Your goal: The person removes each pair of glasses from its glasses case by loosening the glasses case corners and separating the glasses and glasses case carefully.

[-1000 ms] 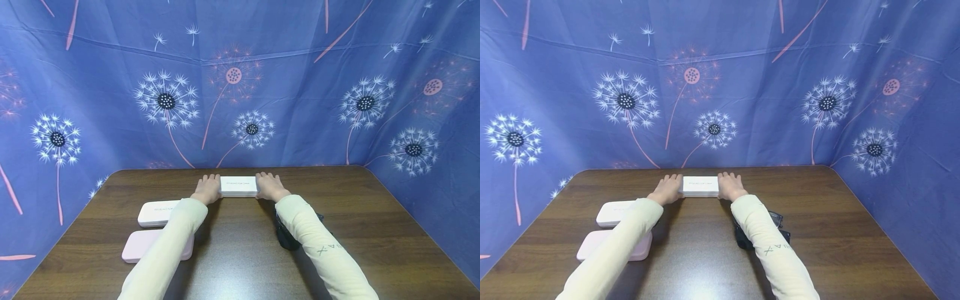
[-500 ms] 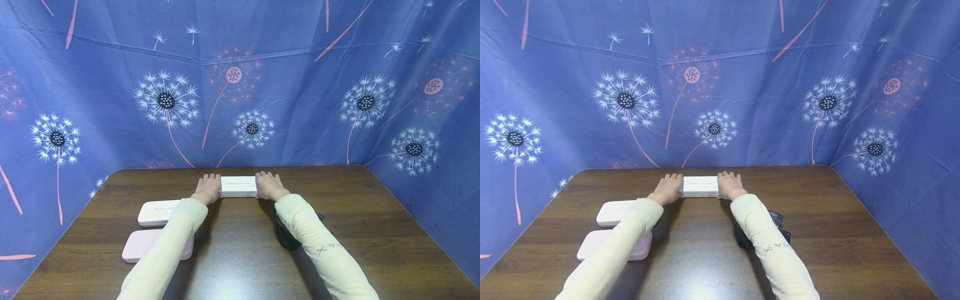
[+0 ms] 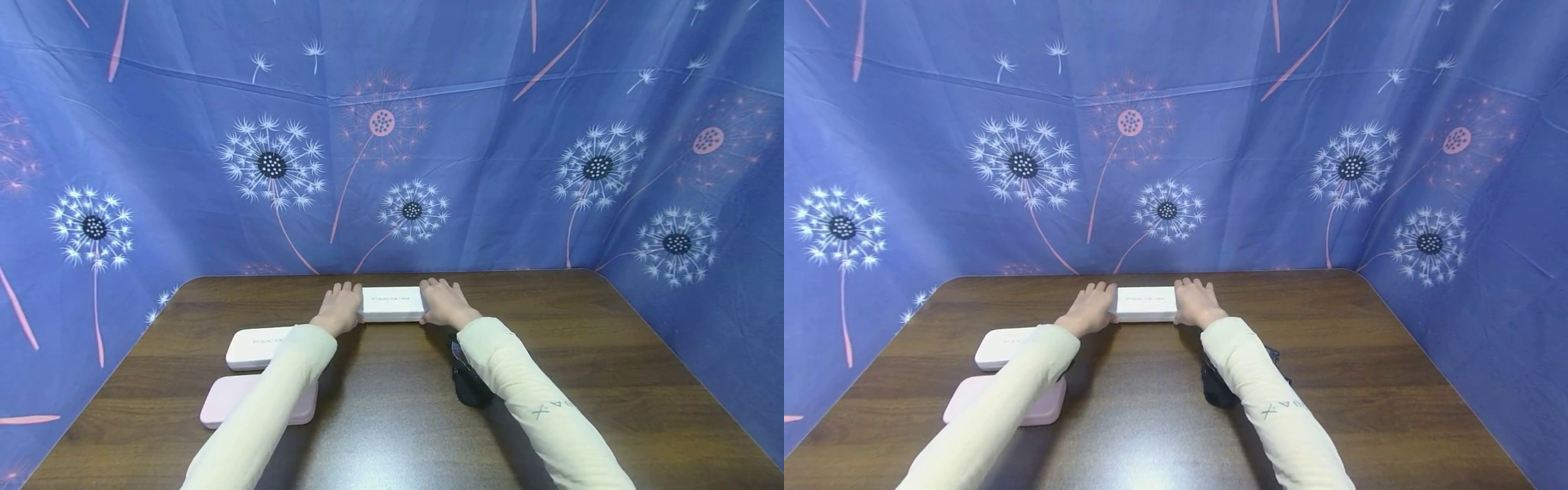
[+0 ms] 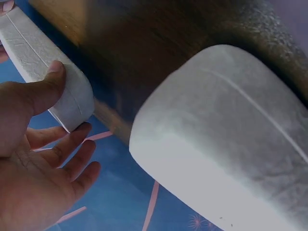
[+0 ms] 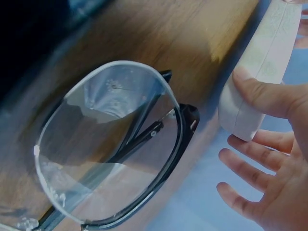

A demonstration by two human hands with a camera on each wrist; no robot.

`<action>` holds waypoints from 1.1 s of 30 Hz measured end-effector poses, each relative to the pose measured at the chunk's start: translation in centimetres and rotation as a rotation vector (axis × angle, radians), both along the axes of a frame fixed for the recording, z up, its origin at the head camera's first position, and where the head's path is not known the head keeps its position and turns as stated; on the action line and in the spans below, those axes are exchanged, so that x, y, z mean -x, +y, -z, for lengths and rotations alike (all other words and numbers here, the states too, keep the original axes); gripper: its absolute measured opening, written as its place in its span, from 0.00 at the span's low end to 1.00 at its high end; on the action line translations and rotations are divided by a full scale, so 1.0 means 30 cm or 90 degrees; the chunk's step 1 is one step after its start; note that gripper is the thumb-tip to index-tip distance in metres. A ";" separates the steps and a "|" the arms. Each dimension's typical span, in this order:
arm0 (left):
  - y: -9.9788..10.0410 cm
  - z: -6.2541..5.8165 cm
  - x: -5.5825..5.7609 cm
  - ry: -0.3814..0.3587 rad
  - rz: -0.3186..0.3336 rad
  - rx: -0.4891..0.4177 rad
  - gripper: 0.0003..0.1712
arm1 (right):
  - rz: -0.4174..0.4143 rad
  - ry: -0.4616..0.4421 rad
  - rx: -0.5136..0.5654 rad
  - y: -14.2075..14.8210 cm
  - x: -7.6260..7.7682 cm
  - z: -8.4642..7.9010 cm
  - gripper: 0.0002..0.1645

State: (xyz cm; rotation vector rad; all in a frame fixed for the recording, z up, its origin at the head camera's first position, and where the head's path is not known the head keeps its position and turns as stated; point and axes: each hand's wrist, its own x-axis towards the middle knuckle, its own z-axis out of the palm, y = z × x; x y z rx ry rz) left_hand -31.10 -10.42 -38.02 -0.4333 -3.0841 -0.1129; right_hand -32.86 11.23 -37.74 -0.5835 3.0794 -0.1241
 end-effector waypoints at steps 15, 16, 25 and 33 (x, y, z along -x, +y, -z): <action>-0.015 -0.041 -0.068 0.044 0.057 0.005 0.40 | -0.057 0.045 0.020 0.037 -0.078 -0.032 0.37; -0.017 -0.043 -0.074 0.047 0.062 0.004 0.40 | -0.061 0.049 0.023 0.038 -0.084 -0.033 0.37; -0.032 -0.045 -0.130 0.081 0.106 -0.007 0.35 | -0.093 0.084 0.023 0.057 -0.142 -0.027 0.38; -0.039 -0.046 -0.181 0.100 0.137 -0.011 0.37 | -0.109 0.094 0.034 0.073 -0.197 -0.017 0.37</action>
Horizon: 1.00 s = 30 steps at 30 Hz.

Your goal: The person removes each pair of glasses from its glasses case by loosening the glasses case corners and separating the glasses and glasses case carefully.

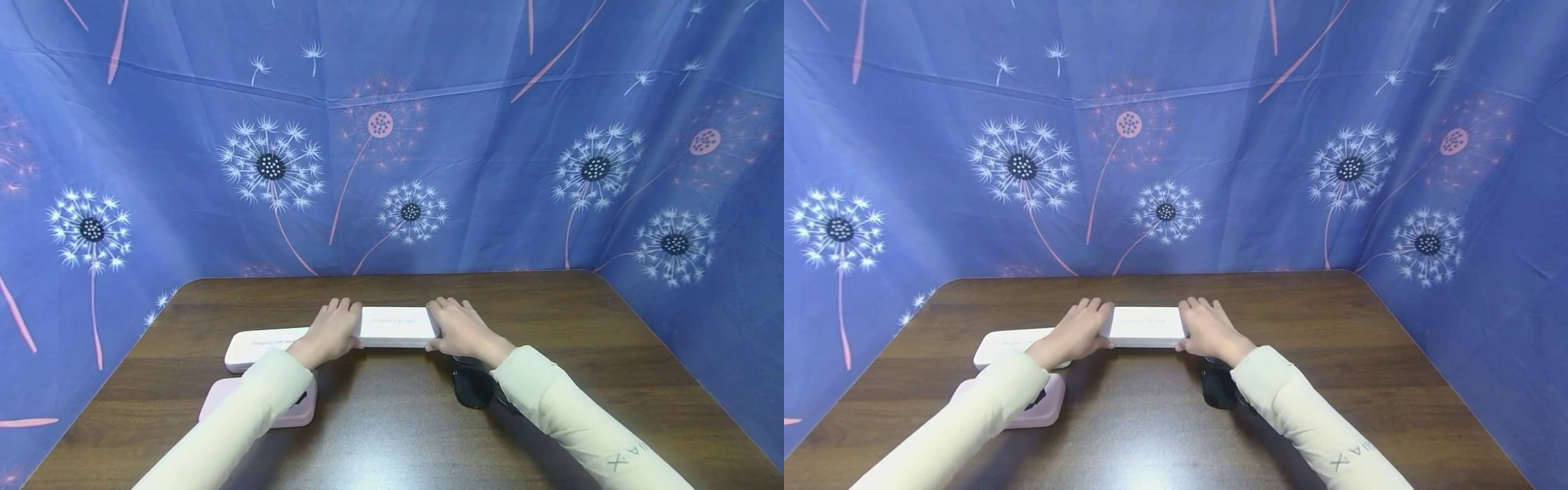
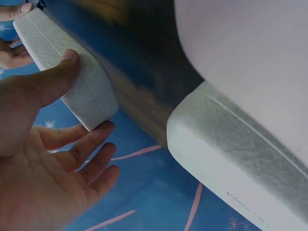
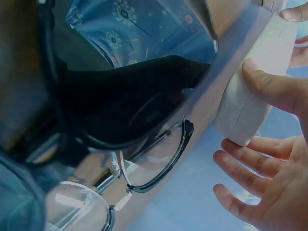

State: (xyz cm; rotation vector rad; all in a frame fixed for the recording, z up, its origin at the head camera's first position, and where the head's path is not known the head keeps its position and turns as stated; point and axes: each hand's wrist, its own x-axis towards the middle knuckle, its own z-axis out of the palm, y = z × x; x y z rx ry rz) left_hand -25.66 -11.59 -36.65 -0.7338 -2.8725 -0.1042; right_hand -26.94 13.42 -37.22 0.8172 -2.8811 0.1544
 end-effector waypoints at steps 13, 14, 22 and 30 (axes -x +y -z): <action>-0.018 0.019 -0.082 0.022 0.024 0.000 0.38 | -0.024 0.013 0.009 0.006 -0.073 0.026 0.40; -0.019 0.023 -0.087 0.029 0.027 0.000 0.38 | -0.025 0.013 0.010 0.007 -0.078 0.027 0.41; -0.023 0.054 -0.122 0.065 0.051 -0.024 0.37 | -0.042 0.022 0.008 0.012 -0.112 0.043 0.41; -0.021 0.071 -0.149 0.083 0.054 -0.024 0.34 | -0.051 0.012 0.012 0.018 -0.138 0.058 0.41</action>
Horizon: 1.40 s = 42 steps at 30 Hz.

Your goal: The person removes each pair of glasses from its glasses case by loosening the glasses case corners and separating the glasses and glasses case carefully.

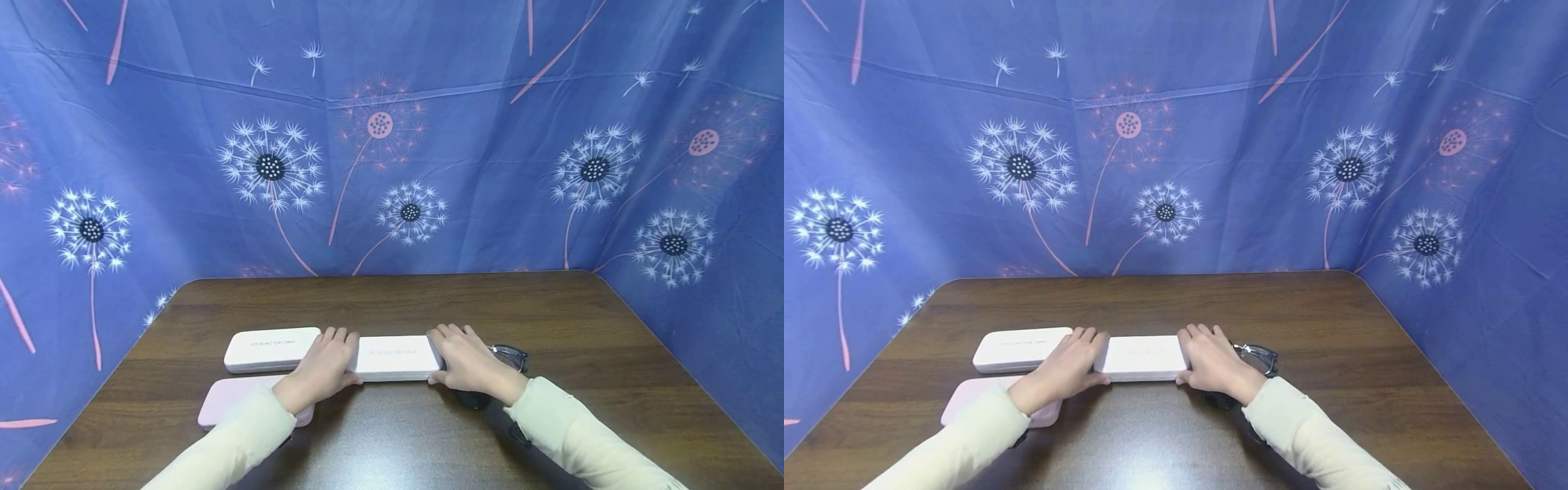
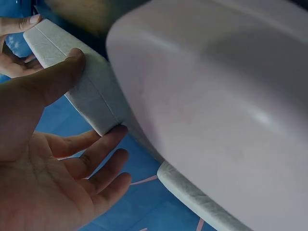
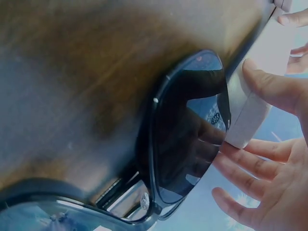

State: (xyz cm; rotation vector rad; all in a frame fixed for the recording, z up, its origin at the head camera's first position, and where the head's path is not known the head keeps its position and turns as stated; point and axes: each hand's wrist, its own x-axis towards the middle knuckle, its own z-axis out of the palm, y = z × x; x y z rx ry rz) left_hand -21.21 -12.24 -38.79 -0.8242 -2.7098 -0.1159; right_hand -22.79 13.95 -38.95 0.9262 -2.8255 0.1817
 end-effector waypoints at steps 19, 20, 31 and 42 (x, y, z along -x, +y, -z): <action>-0.008 0.018 -0.024 0.003 0.004 0.000 0.35 | -0.012 0.012 -0.010 -0.002 -0.022 0.021 0.40; -0.008 0.019 -0.025 0.002 0.004 0.000 0.35 | -0.013 0.013 -0.010 -0.002 -0.022 0.022 0.41; -0.021 0.028 -0.017 -0.029 -0.001 -0.036 0.38 | -0.006 0.021 -0.028 0.000 -0.019 0.024 0.43; -0.036 0.040 -0.012 -0.114 -0.001 -0.064 0.40 | -0.033 0.028 -0.005 0.004 -0.018 0.023 0.46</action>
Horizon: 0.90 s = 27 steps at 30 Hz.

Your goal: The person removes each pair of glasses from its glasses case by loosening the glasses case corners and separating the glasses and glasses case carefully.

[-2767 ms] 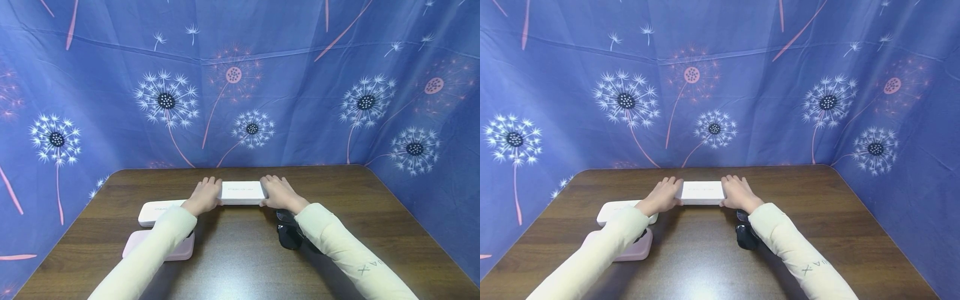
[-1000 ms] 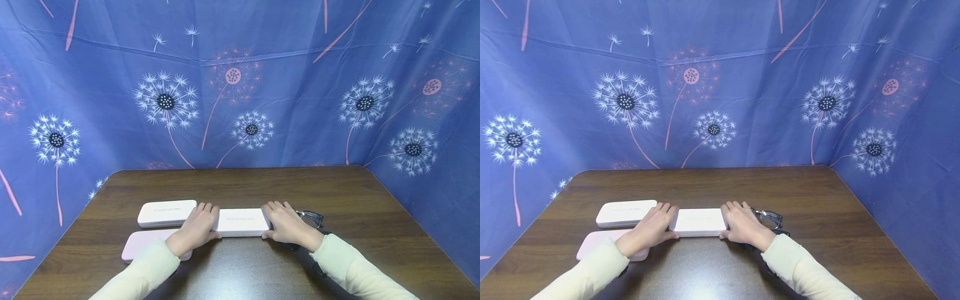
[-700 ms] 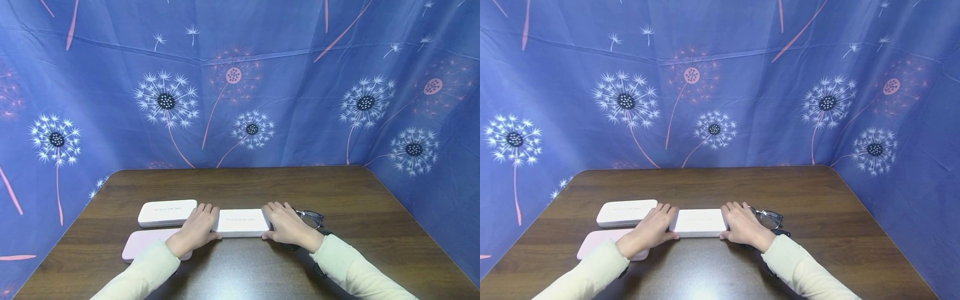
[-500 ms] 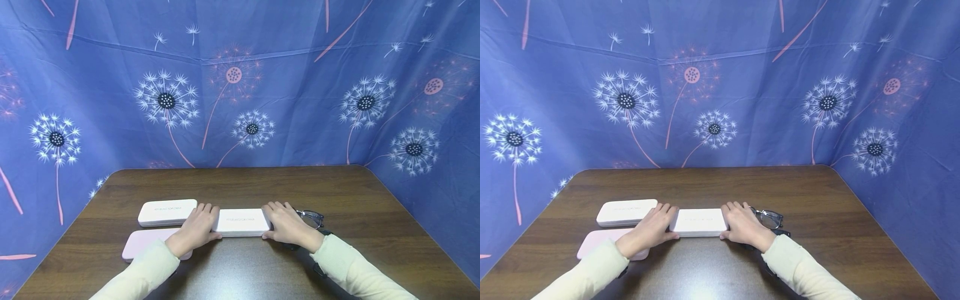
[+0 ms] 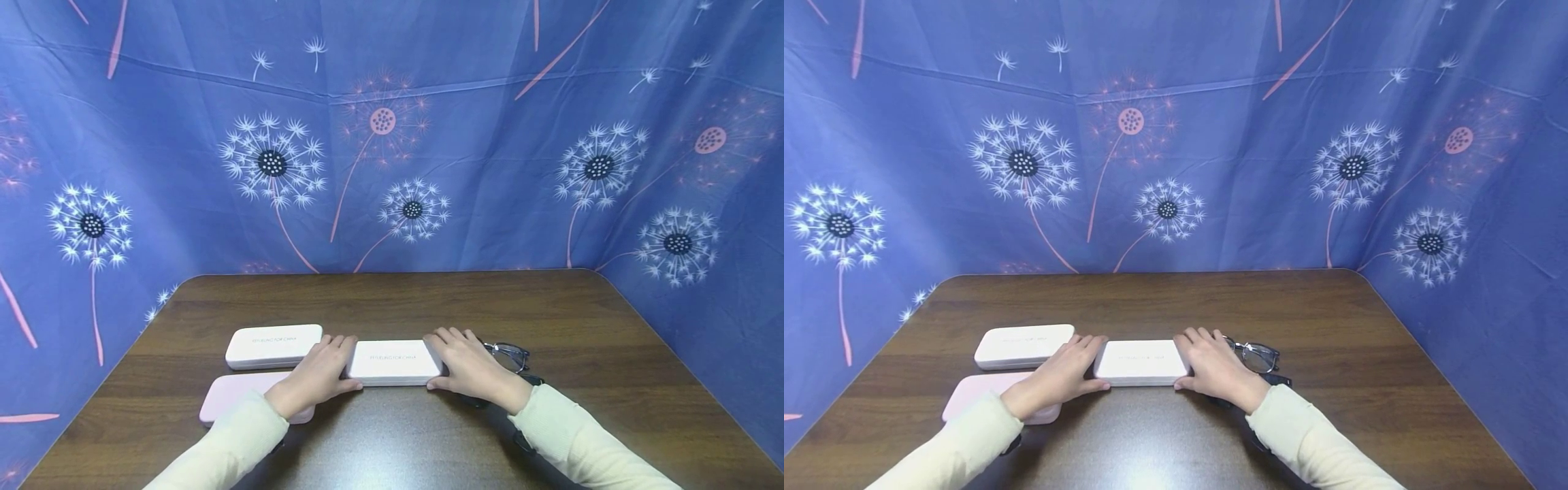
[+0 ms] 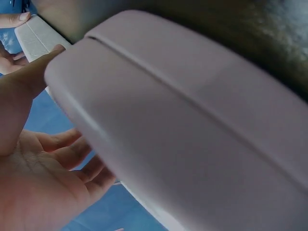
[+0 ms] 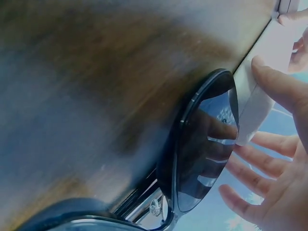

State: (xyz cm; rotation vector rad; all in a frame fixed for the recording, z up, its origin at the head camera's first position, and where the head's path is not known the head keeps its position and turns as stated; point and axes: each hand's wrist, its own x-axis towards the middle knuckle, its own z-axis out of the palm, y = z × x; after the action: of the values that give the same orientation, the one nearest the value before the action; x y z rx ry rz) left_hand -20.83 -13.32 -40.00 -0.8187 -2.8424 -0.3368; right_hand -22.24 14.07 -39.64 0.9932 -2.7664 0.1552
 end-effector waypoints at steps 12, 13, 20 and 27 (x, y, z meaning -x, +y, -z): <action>-0.007 0.014 0.006 -0.012 0.016 -0.010 0.41 | -0.036 0.027 0.002 0.007 0.017 0.009 0.43; -0.007 0.015 0.005 -0.010 0.018 -0.012 0.41 | -0.037 0.026 0.005 0.007 0.018 0.008 0.42; -0.013 0.020 0.007 0.020 0.032 -0.001 0.41 | -0.034 -0.003 0.016 0.003 0.020 0.002 0.41; -0.015 0.027 0.015 0.033 0.037 0.006 0.42 | -0.042 0.004 0.013 0.000 0.023 -0.004 0.39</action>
State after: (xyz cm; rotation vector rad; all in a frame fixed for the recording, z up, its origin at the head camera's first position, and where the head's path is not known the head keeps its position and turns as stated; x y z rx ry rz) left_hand -21.28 -13.77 -40.82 -0.9009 -2.7784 -0.3059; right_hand -22.93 14.07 -39.51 1.0779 -2.7223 0.1897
